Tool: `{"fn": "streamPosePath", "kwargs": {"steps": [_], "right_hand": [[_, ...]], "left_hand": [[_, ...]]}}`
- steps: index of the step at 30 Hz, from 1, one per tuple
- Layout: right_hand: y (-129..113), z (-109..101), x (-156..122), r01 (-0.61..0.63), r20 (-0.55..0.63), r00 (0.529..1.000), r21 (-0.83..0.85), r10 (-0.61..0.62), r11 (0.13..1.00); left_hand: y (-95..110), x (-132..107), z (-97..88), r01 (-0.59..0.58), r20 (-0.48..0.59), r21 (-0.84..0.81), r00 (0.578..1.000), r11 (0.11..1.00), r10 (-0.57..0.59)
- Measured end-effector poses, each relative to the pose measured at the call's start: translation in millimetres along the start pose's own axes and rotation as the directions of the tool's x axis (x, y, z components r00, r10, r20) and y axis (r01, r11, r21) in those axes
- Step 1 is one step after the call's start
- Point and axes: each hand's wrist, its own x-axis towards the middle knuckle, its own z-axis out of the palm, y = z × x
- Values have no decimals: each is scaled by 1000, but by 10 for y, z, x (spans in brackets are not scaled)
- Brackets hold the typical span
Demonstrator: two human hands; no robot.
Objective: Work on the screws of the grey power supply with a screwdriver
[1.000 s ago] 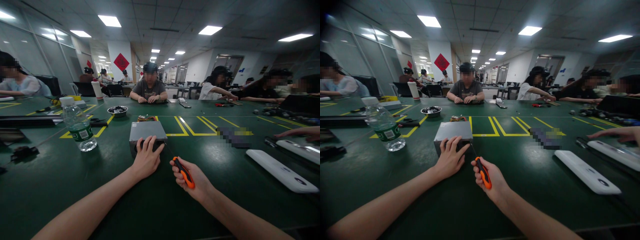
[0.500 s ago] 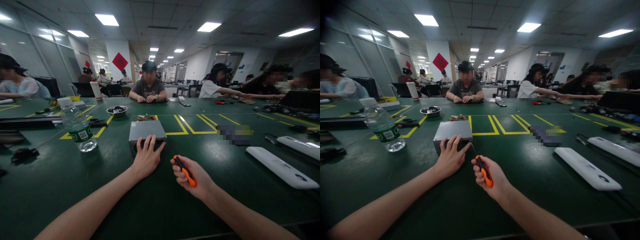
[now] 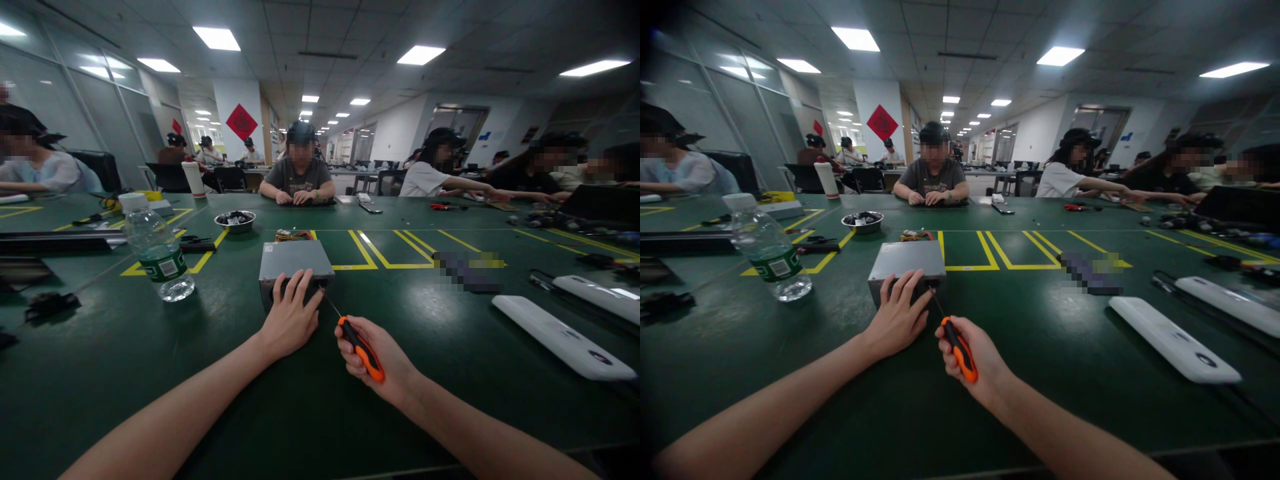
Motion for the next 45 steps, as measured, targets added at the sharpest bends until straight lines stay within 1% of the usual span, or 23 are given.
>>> {"fn": "streamPosePath", "kwargs": {"steps": [5,11,23,26,30,33,35,40,45], "right_hand": [[23,48,41,-16,1,1000,5,16,1000],[25,91,100,-22,-5,1000,10,22,1000],[38,100,149,-7,-7,1000,15,7,1000],[45,111,150,19,-21,1000,14,-19,1000],[58,131,135,111,-66,992,10,-110,994],[64,166,106,145,-82,986,-1,-145,989],[64,203,83,139,-95,986,2,-139,990],[70,298,48,83,-104,991,38,-79,996],[93,320,41,24,-99,995,70,-17,997]], "left_hand": [[-12,-16,-25,-8,-9,-2,1000,1000,8],[-37,-32,-24,-34,12,8,999,999,34],[-60,-49,-25,-50,21,-4,999,999,50],[-63,-50,-17,-45,13,-9,999,999,45],[-64,-49,-11,-49,9,-7,999,999,49],[-60,-48,-5,-41,15,-10,999,999,41],[-57,-48,3,-28,19,-12,999,1000,29],[-61,-47,14,-20,1,-9,1000,1000,20],[-71,-45,7,-29,22,9,999,1000,29]]}}
